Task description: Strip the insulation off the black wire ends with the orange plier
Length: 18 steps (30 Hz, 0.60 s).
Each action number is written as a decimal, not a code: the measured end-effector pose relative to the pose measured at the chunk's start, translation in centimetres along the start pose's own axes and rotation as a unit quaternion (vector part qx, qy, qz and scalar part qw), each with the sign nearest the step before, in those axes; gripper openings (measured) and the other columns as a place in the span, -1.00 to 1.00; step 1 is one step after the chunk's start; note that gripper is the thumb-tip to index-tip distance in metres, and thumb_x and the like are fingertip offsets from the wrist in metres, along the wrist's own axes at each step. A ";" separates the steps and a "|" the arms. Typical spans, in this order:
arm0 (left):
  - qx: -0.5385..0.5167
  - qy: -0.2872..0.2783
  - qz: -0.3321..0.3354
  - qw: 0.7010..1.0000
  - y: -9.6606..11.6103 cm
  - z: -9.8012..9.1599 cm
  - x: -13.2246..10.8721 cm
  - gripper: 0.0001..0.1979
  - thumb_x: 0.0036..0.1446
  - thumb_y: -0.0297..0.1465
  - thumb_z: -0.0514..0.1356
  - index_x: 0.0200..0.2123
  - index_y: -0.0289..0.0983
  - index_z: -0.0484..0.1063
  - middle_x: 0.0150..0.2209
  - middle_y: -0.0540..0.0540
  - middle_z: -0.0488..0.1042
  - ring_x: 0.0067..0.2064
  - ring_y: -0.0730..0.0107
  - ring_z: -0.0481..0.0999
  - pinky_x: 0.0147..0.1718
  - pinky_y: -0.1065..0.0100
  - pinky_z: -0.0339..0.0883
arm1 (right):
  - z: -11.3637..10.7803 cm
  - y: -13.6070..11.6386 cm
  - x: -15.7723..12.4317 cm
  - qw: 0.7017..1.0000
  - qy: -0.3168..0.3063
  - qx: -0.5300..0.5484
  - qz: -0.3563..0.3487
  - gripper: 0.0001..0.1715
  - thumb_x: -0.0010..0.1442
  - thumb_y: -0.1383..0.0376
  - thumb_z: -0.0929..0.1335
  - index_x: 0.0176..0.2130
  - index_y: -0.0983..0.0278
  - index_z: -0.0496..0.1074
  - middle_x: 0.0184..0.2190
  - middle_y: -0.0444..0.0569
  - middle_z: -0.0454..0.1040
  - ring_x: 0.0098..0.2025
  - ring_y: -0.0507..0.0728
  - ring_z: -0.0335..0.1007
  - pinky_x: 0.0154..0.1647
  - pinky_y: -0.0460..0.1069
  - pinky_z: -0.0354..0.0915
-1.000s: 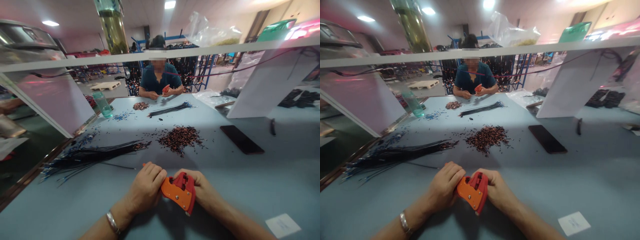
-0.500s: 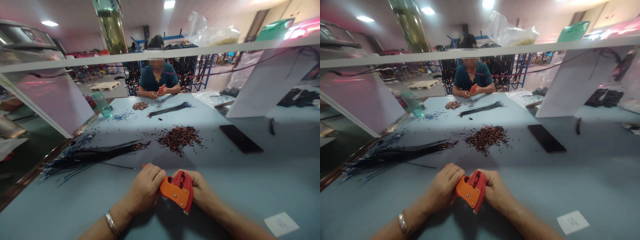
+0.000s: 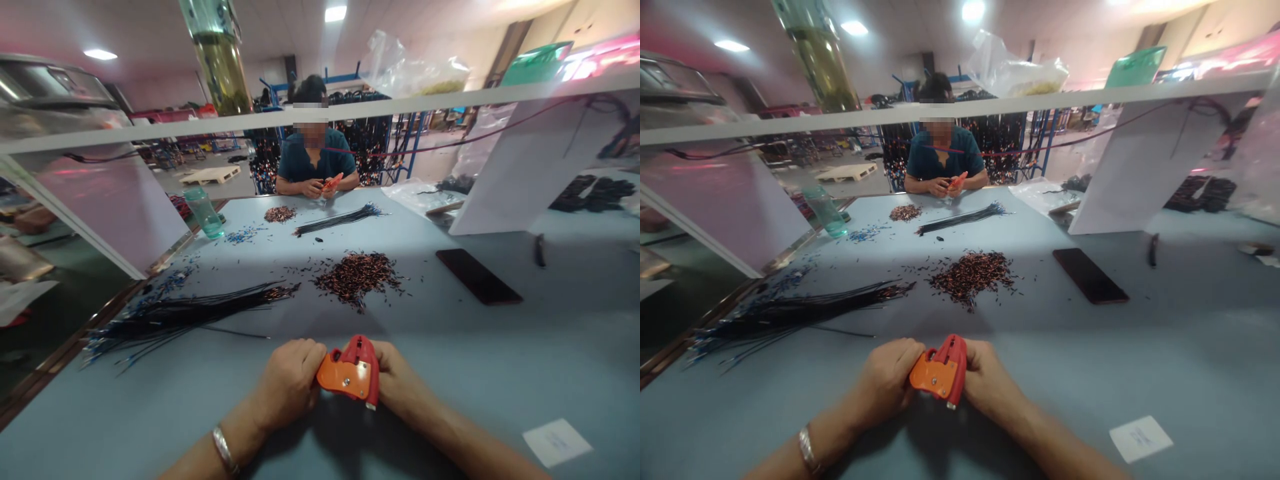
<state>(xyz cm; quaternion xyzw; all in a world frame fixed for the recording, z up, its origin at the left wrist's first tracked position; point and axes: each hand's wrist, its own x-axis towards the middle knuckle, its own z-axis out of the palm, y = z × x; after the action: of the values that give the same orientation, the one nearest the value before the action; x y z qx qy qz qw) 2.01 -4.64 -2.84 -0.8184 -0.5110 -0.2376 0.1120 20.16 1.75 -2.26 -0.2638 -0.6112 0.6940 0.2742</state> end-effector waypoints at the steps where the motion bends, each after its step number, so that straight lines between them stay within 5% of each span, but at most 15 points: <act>1: -0.002 0.001 0.000 1.000 0.0 0.0 0.0 -0.90 0.08 -0.52 0.02 -0.35 -0.21 0.24 -0.52 -0.05 0.40 -0.51 0.30 0.34 -0.53 0.32 0.14 | 0.0 -0.1 0.0 1.000 -0.004 0.002 0.001 -0.78 0.03 0.25 0.43 -0.54 0.28 0.38 -0.61 -0.23 0.32 -0.55 -0.04 0.17 -0.46 -0.12 0.21; 12: -0.054 0.022 -0.031 0.998 -0.1 -0.3 0.3 -0.90 0.14 -0.44 0.05 -0.42 -0.20 0.18 -0.61 0.05 0.31 -0.63 0.41 0.26 -0.61 0.37 -0.02 | -0.2 -0.7 0.0 1.000 -0.017 0.002 -0.025 -0.63 0.08 0.07 0.41 -0.55 0.28 0.36 -0.61 -0.21 0.29 -0.54 -0.03 0.11 -0.49 -0.12 0.13; 16: -0.167 0.012 -0.133 0.977 -0.4 -1.2 0.8 -0.93 0.14 -0.36 0.11 -0.35 -0.23 0.26 -0.54 0.04 0.34 -0.57 0.45 0.28 -0.56 0.41 0.07 | -1.1 -0.8 0.3 0.998 0.019 -0.056 -0.017 -0.67 0.14 0.07 0.36 -0.41 0.29 0.44 -0.57 -0.16 0.37 -0.53 0.00 0.19 -0.48 -0.11 0.17; 18: -0.289 -0.010 -0.210 0.934 -0.3 -1.8 1.1 -0.88 0.14 -0.33 0.14 -0.38 -0.25 0.27 -0.53 0.05 0.31 -0.54 0.48 0.27 -0.53 0.43 0.12 | -1.8 -0.9 0.4 0.994 0.063 -0.087 -0.020 -0.72 0.15 0.11 0.35 -0.33 0.28 0.48 -0.50 -0.13 0.43 -0.48 0.03 0.25 -0.42 -0.09 0.22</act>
<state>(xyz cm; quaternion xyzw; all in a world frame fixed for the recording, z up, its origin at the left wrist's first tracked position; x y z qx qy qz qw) 1.62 -4.37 -0.73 -0.6916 -0.5820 -0.3849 -0.1868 21.26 3.38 -1.63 -0.3177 -0.6557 0.6148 0.3021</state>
